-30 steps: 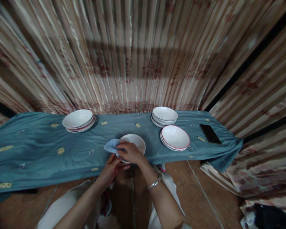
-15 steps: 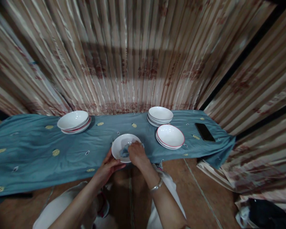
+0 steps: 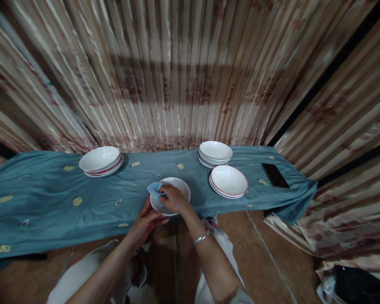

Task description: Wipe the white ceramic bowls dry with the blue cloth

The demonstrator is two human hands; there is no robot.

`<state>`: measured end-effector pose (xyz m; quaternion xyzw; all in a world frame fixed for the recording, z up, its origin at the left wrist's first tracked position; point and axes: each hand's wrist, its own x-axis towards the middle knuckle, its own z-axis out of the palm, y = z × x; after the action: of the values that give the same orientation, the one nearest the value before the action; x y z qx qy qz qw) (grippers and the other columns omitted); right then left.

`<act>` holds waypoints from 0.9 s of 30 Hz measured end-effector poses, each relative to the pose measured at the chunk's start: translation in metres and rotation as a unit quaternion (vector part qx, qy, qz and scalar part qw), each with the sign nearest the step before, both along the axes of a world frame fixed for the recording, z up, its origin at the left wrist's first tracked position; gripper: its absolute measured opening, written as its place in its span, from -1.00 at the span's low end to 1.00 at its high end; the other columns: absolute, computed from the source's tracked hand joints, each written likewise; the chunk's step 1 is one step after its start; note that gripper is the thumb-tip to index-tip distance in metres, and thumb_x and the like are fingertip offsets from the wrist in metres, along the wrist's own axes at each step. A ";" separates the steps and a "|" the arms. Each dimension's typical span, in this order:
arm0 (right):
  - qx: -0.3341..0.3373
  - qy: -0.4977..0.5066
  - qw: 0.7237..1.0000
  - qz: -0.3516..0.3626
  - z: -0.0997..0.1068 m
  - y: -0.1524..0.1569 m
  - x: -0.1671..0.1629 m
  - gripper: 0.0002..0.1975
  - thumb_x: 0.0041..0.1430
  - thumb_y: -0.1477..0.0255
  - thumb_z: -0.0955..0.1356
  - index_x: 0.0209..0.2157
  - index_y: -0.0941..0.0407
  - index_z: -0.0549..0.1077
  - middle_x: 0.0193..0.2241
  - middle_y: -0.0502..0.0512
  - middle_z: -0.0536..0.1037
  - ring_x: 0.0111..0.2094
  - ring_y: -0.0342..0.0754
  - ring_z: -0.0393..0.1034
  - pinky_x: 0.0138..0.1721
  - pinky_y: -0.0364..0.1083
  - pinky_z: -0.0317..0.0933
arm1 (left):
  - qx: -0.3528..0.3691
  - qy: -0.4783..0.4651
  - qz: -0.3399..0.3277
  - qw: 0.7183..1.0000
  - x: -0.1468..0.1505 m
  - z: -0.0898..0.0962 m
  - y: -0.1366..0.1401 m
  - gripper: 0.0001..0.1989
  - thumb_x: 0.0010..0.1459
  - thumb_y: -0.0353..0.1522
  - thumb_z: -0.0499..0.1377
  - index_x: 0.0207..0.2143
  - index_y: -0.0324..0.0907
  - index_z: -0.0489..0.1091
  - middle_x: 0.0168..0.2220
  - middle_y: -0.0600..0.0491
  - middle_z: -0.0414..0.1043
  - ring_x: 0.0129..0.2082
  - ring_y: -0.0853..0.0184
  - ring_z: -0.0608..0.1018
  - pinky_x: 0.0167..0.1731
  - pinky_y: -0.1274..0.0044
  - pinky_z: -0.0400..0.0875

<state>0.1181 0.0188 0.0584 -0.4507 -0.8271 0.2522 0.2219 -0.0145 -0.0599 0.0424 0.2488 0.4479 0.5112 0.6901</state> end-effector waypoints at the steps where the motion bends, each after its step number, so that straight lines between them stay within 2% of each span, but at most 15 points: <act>1: -0.019 0.006 1.000 0.023 0.002 -0.002 0.002 -0.76 0.09 0.50 0.35 -0.16 0.10 0.51 -0.12 0.10 0.56 -0.09 0.00 0.42 -0.05 -0.07 0.23 | -0.001 -0.002 0.003 1.000 0.000 0.000 0.000 -0.13 -0.14 -0.49 0.31 0.24 0.01 0.11 0.08 -0.07 0.40 -0.22 0.23 0.60 -0.24 0.30 0.57; 4: -0.075 0.008 0.994 0.079 0.009 -0.008 0.011 -0.86 0.11 0.44 0.34 -0.31 0.07 0.56 -0.38 -0.01 0.58 -0.33 -0.08 0.42 -0.26 -0.16 0.21 | 0.001 -0.010 0.004 1.000 -0.001 0.002 0.001 -0.19 -0.19 -0.50 0.33 0.17 -0.07 0.21 0.01 -0.05 0.45 -0.22 0.22 0.59 -0.23 0.31 0.56; 8: -0.153 0.033 0.983 0.100 0.021 -0.016 0.029 -0.77 0.11 0.33 0.32 -0.53 0.13 0.51 -0.67 -0.11 0.34 -0.56 -0.19 0.20 -0.51 -0.23 0.02 | 0.001 -0.012 0.003 1.000 -0.001 0.007 0.004 -0.15 -0.24 -0.53 0.33 0.18 -0.07 0.20 -0.11 0.01 0.51 -0.27 0.25 0.59 -0.25 0.35 0.55; 11: -0.238 0.090 0.961 0.110 0.034 -0.023 0.047 -0.61 0.10 0.18 0.30 -0.66 0.14 0.35 -0.72 -0.14 0.15 -0.63 -0.24 0.01 -0.59 -0.22 -0.11 | -0.012 0.001 0.010 1.000 0.000 0.011 0.005 -0.11 -0.24 -0.54 0.32 0.20 -0.06 0.15 -0.15 0.03 0.53 -0.31 0.27 0.59 -0.29 0.39 0.55; 13: -0.272 0.131 0.948 0.103 0.041 -0.027 0.062 -0.54 0.08 0.09 0.30 -0.69 0.12 0.25 -0.71 -0.15 0.09 -0.63 -0.25 -0.07 -0.60 -0.22 -0.16 | -0.022 0.008 0.017 1.000 0.001 0.013 0.007 -0.10 -0.24 -0.55 0.31 0.21 -0.09 0.14 -0.18 0.01 0.54 -0.33 0.27 0.59 -0.30 0.39 0.55; 16: -0.279 0.156 0.945 0.064 0.045 -0.034 0.085 -0.49 0.07 0.01 0.29 -0.69 0.12 0.20 -0.71 -0.16 0.06 -0.62 -0.26 -0.11 -0.60 -0.20 -0.21 | -0.016 0.007 0.031 0.999 0.003 0.017 0.008 -0.12 -0.25 -0.55 0.29 0.20 -0.14 0.15 -0.19 0.00 0.53 -0.33 0.24 0.59 -0.27 0.35 0.55; 20: -0.260 0.112 0.959 0.010 0.037 -0.046 0.110 -0.46 0.12 -0.01 0.24 -0.69 0.12 0.24 -0.72 -0.14 0.10 -0.63 -0.25 -0.08 -0.59 -0.19 -0.19 | 0.008 -0.001 0.041 0.999 0.005 0.022 0.011 -0.15 -0.24 -0.53 0.28 0.18 -0.11 0.18 -0.17 0.02 0.52 -0.30 0.23 0.59 -0.22 0.29 0.54; 23: -0.185 0.083 0.977 -0.060 0.033 -0.057 0.118 -0.52 0.17 0.04 0.22 -0.54 0.15 0.43 -0.65 -0.05 0.34 -0.58 -0.17 0.17 -0.52 -0.18 0.00 | 0.027 -0.007 0.048 0.998 0.011 0.028 0.013 -0.15 -0.25 -0.51 0.29 0.17 -0.05 0.19 -0.10 0.03 0.50 -0.27 0.24 0.58 -0.19 0.26 0.54; 25: -0.139 0.100 0.978 -0.117 0.033 -0.064 0.120 -0.54 0.20 0.08 0.21 -0.25 0.16 0.50 -0.50 0.05 0.51 -0.44 -0.07 0.36 -0.38 -0.13 0.15 | 0.046 -0.011 0.044 0.998 0.019 0.034 0.013 -0.16 -0.26 -0.50 0.29 0.16 0.00 0.22 -0.03 0.04 0.47 -0.22 0.23 0.57 -0.17 0.25 0.54; 27: -0.114 0.135 0.970 -0.168 0.035 -0.069 0.121 -0.49 0.23 0.10 0.19 0.00 0.18 0.41 -0.42 0.11 0.57 -0.33 0.00 0.44 -0.24 -0.07 0.21 | 0.058 -0.016 0.040 0.997 0.030 0.041 0.013 -0.16 -0.26 -0.49 0.30 0.15 0.02 0.23 0.01 0.04 0.44 -0.18 0.21 0.56 -0.16 0.26 0.54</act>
<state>0.2386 -0.0504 0.0936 -0.5677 -0.6677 0.3619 0.3177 0.0151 -0.0470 0.0831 0.2625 0.4161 0.5677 0.6601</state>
